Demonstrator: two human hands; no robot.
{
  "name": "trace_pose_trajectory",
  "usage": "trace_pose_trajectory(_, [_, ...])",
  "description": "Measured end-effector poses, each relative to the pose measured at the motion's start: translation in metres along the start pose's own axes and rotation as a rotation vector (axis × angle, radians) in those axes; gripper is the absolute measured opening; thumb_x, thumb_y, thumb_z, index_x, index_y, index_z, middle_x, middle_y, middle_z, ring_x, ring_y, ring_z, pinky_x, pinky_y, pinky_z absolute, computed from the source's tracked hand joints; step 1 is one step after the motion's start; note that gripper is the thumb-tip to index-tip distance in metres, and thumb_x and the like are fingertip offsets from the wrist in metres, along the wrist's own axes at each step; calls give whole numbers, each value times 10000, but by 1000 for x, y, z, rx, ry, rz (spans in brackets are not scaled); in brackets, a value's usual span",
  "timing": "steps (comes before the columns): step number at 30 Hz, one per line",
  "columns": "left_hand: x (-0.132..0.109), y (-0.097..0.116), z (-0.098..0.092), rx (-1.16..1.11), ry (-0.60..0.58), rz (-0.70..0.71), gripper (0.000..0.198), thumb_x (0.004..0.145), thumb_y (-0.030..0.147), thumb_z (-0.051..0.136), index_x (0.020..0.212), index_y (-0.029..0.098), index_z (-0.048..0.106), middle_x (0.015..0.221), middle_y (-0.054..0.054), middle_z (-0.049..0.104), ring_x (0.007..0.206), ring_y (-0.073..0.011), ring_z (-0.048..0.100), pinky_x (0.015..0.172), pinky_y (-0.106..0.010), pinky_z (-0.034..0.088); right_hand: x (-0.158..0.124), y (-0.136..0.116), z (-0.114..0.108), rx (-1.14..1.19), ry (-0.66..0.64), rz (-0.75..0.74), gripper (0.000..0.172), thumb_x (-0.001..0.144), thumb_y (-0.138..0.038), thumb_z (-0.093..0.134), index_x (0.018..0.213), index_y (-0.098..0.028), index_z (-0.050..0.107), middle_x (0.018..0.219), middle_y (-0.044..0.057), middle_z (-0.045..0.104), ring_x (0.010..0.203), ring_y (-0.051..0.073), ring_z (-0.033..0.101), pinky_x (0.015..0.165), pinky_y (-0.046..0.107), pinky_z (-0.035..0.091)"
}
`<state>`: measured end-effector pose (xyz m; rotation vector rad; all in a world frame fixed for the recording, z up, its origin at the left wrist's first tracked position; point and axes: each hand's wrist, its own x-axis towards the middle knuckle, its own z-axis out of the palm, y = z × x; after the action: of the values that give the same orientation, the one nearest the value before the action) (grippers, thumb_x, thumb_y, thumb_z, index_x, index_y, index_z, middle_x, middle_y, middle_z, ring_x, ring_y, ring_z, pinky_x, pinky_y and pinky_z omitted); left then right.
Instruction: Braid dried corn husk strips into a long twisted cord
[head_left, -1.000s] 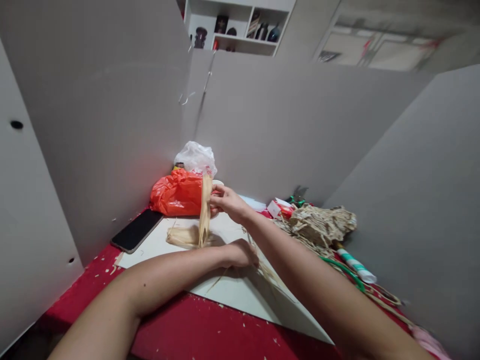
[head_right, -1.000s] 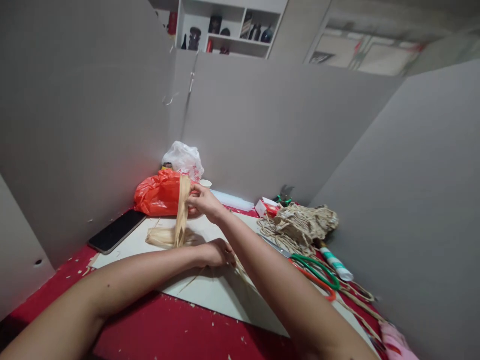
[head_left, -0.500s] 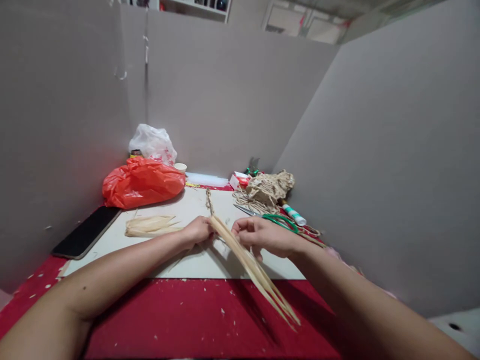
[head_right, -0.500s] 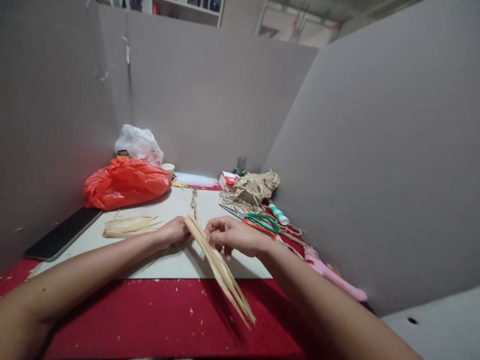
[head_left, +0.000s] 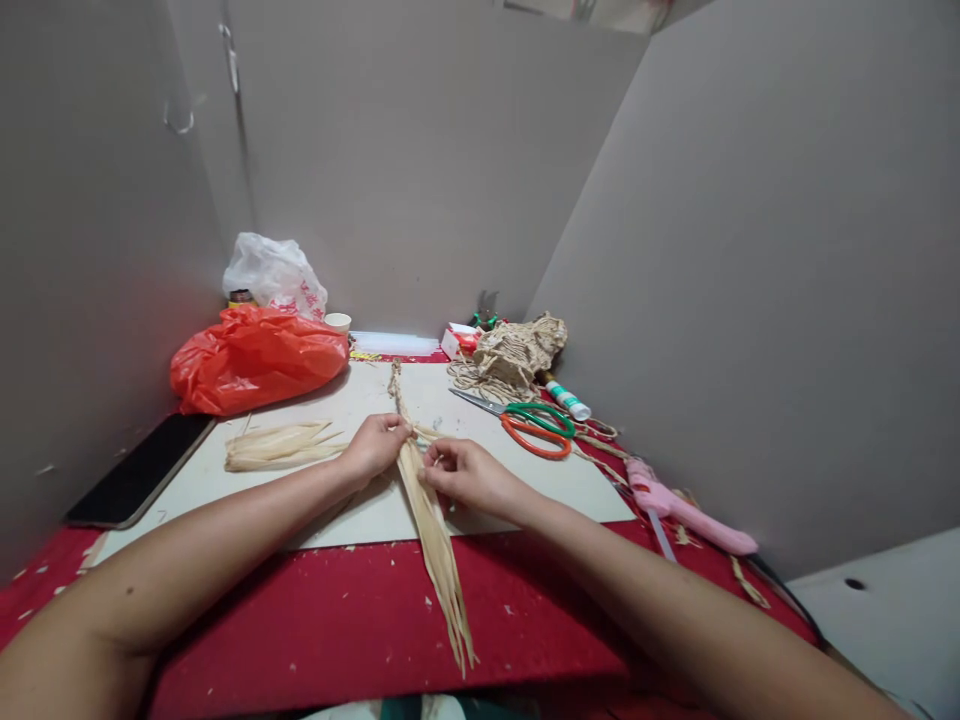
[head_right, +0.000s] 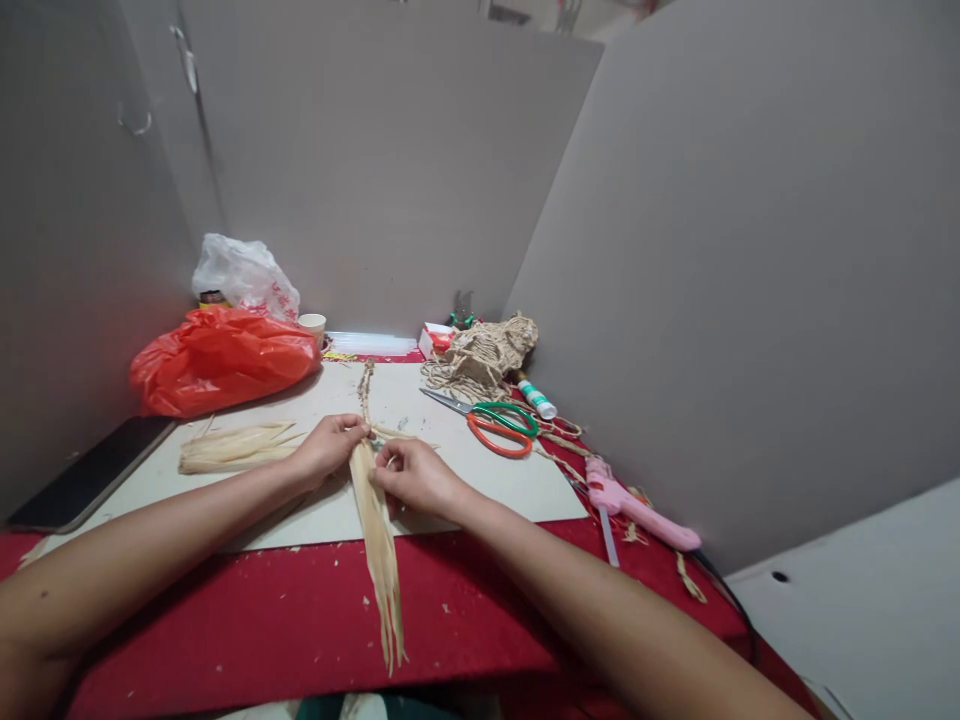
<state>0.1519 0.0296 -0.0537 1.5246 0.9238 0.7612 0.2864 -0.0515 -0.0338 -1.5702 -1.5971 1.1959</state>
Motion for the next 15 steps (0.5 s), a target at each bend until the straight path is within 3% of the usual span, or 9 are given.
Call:
trace_pose_trajectory(6, [7,-12,1,-12,71,111,156,746,258,497,664,136,547,561,24,510,527,-95,438,547,-217,341,20,4,6,55,107,-55,150,756,-210,523,620,-157,494,443,-58,466,348,62,408,343,172,314])
trace_pose_trajectory(15, [6,-8,0,-32,147,76,147,755,258,507,660,152,542,511,36,507,483,-96,434,516,-217,330,24,-12,12,54,24,6,193,731,-125,446,547,-170,482,383,-46,508,337,84,484,349,169,356])
